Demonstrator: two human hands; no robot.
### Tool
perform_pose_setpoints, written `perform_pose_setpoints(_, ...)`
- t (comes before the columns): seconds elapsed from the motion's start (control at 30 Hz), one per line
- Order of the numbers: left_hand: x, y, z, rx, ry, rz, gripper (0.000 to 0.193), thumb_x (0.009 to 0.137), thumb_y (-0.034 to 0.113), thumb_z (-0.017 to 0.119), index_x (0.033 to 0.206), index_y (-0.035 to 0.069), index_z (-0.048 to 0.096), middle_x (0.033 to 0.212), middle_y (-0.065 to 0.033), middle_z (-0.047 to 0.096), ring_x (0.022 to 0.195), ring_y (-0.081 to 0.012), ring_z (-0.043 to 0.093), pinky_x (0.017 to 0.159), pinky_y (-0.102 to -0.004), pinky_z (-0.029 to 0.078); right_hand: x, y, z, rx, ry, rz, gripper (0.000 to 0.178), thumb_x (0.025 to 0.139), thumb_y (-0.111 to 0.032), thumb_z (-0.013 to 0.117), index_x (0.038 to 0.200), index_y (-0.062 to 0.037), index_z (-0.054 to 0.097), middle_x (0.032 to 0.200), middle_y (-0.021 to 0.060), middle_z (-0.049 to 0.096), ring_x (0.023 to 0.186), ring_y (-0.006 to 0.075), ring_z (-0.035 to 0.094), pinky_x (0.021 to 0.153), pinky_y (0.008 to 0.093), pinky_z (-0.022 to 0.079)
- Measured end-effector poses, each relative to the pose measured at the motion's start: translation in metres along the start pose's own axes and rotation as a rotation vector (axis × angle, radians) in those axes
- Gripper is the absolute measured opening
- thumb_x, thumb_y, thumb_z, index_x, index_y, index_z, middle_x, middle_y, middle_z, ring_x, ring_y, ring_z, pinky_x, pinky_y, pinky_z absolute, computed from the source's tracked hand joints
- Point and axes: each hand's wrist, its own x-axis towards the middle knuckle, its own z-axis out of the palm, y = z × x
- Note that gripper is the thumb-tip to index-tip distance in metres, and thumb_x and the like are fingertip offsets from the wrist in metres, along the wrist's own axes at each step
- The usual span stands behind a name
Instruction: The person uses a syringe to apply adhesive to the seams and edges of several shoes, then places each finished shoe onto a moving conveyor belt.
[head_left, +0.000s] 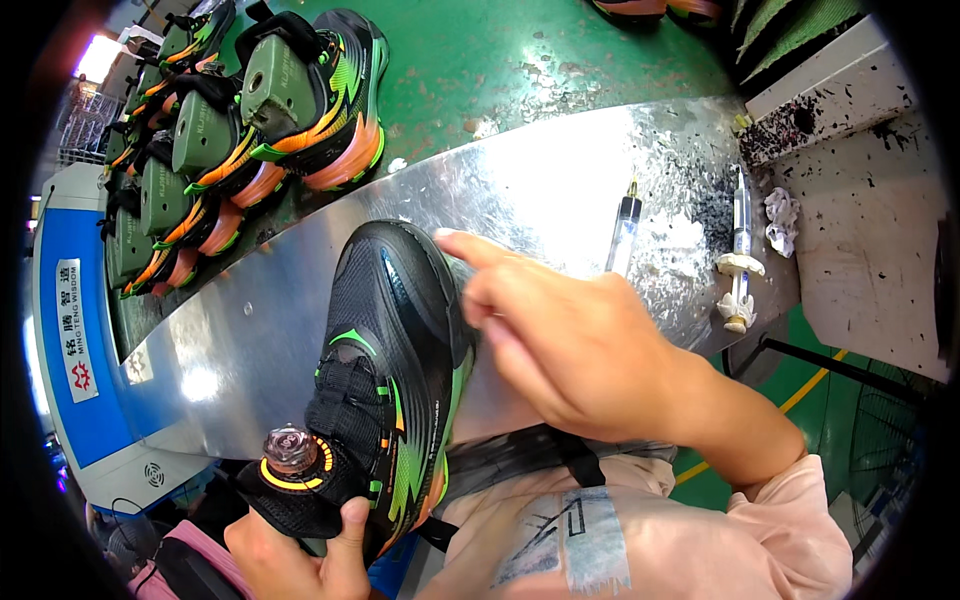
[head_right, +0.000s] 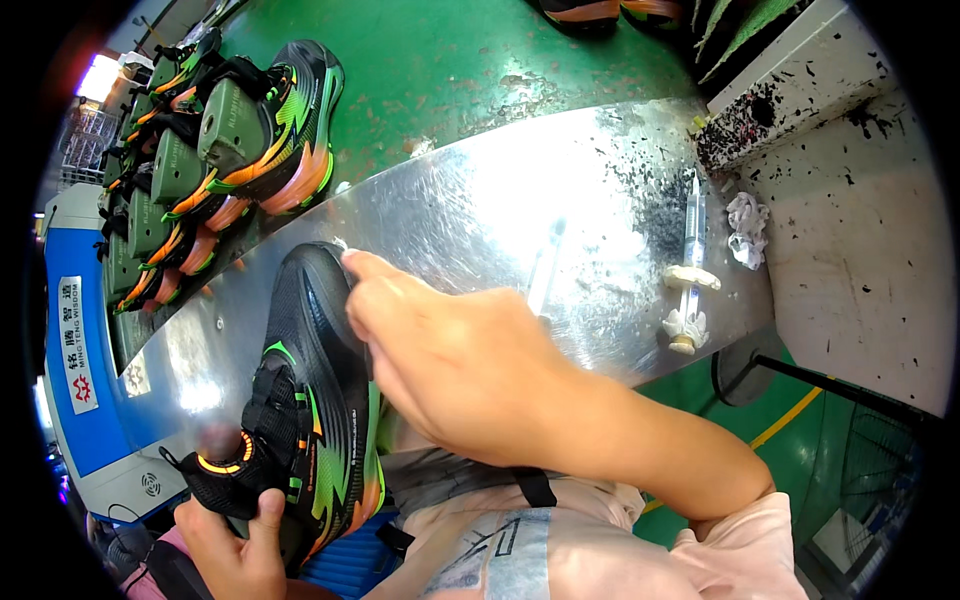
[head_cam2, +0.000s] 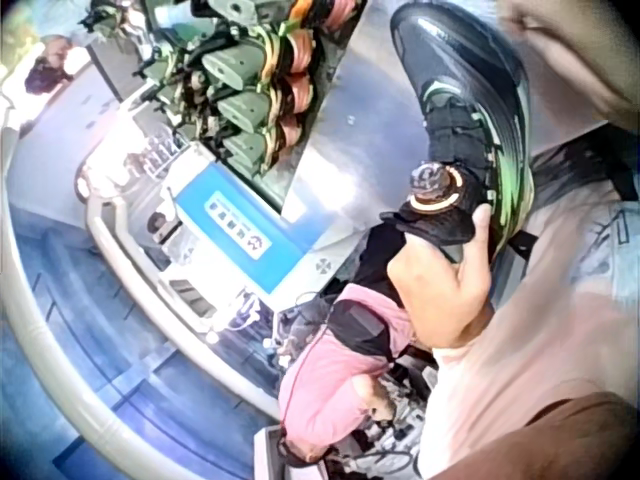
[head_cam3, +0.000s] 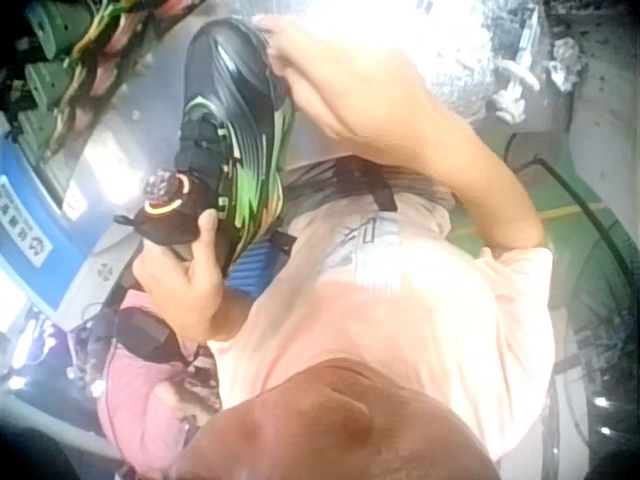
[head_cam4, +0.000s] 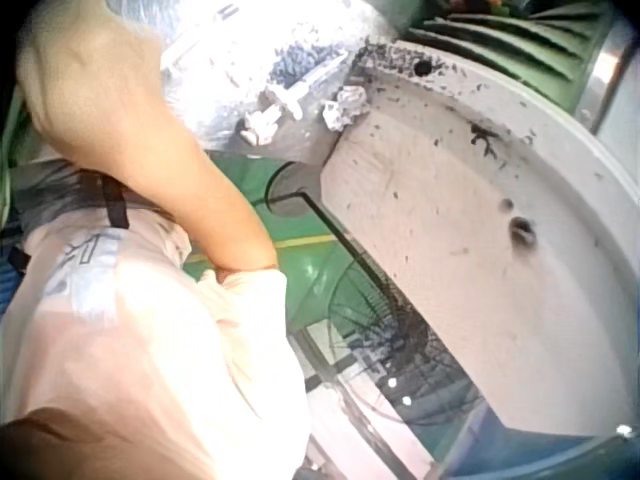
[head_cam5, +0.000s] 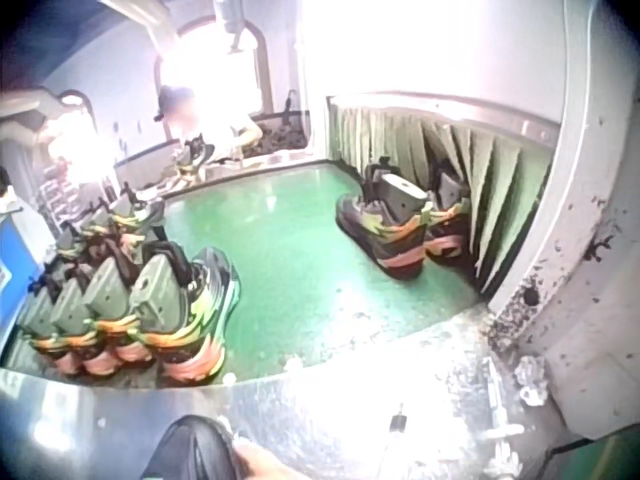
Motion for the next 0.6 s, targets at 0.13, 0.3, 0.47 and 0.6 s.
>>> perform_pose_setpoints(0.13, -0.002, -0.002, -0.001, -0.014, 0.018, 0.010, 0.029, 0.081, 0.014, 0.072, 0.102, -0.003, 0.064, 0.083, -0.0206, 0.068, 0.074, -0.0366, 0.067, 0.066, -0.0378, 0.050, 0.005, 0.002, 0.016, -0.041, -0.068, -0.018, 0.017, 0.078, 0.003, 0.058, 0.093, -0.0037, 0.053, 0.113, 0.0195, 0.062, 0.072, 0.0318, 0.067, 0.056, 0.0337, 0.052)
perform_pose_setpoints(0.3, -0.005, -0.004, -0.002, -0.019, 0.018, 0.007, 0.030, 0.081, 0.014, 0.072, 0.103, -0.003, 0.063, 0.084, -0.0208, 0.068, 0.075, -0.0370, 0.067, 0.066, -0.0379, 0.050, -0.026, -0.024, -0.035, -0.172, -0.164, 0.002, 0.020, 0.073, 0.004, 0.060, 0.092, -0.0040, 0.058, 0.096, 0.0170, 0.067, 0.079, 0.0307, 0.070, 0.061, 0.0320, 0.054)
perform_pose_setpoints(0.47, -0.005, -0.004, 0.000, -0.006, 0.014, 0.037, 0.031, 0.082, 0.015, 0.070, 0.106, -0.003, 0.063, 0.088, -0.0211, 0.068, 0.078, -0.0372, 0.067, 0.067, -0.0376, 0.051, -0.043, 0.004, -0.068, -0.834, 0.021, 0.342, 0.022, 0.078, -0.001, 0.066, 0.100, -0.0018, 0.060, 0.114, 0.0203, 0.064, 0.071, 0.0336, 0.066, 0.059, 0.0353, 0.052)
perform_pose_setpoints(0.6, -0.002, -0.002, -0.003, -0.036, -0.007, -0.017, 0.032, 0.084, 0.018, 0.069, 0.108, -0.003, 0.063, 0.092, -0.0205, 0.069, 0.084, -0.0351, 0.068, 0.073, -0.0369, 0.051, -0.056, 0.007, -0.071, -0.927, -0.027, 0.217, 0.025, 0.078, -0.011, 0.069, 0.100, -0.0052, 0.060, 0.098, 0.0141, 0.065, 0.060, 0.0268, 0.063, 0.052, 0.0331, 0.048)
